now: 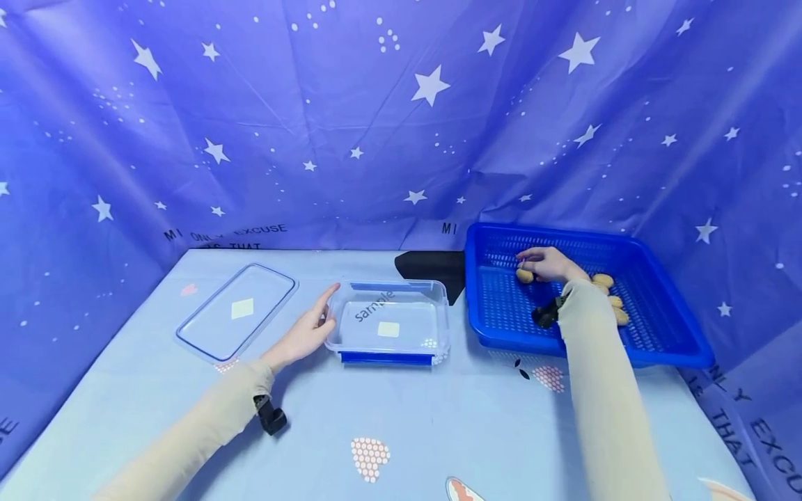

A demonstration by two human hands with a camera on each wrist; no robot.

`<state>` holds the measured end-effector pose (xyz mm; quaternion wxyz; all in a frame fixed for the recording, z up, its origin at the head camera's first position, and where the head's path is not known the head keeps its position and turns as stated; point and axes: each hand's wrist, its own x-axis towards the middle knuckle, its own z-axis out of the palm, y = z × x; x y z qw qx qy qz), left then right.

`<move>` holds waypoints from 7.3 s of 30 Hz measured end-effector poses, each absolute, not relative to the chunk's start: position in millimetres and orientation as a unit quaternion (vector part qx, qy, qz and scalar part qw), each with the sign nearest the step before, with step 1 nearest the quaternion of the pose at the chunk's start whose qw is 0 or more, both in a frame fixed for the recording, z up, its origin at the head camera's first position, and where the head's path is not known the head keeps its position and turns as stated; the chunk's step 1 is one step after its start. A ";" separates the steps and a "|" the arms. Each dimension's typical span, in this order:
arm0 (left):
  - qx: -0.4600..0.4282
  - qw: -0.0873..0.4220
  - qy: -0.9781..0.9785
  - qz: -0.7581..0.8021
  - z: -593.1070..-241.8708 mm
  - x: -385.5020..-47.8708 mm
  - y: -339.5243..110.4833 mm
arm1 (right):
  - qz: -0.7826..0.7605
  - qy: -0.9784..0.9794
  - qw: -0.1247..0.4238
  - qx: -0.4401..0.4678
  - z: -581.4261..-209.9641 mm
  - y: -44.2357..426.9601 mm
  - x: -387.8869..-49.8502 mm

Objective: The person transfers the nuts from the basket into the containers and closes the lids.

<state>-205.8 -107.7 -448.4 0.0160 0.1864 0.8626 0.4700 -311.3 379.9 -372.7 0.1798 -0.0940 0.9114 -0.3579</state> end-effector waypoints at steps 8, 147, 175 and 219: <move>0.187 0.053 0.866 0.461 -446.4 -206.8 -109.8 | -0.363 0.911 0.188 -0.057 -381.3 379.5 -309.5; 0.165 0.146 0.817 0.532 -451.8 -214.7 -115.0 | -0.403 0.809 0.253 -0.345 -353.2 135.6 -291.9; 0.157 0.144 0.817 0.536 -450.8 -212.8 -116.6 | -0.373 0.814 0.288 -0.339 -370.4 111.8 -293.0; 0.165 0.000 0.826 0.539 -444.2 -218.2 -111.9 | -0.456 0.819 0.217 -0.272 -311.7 206.9 -255.0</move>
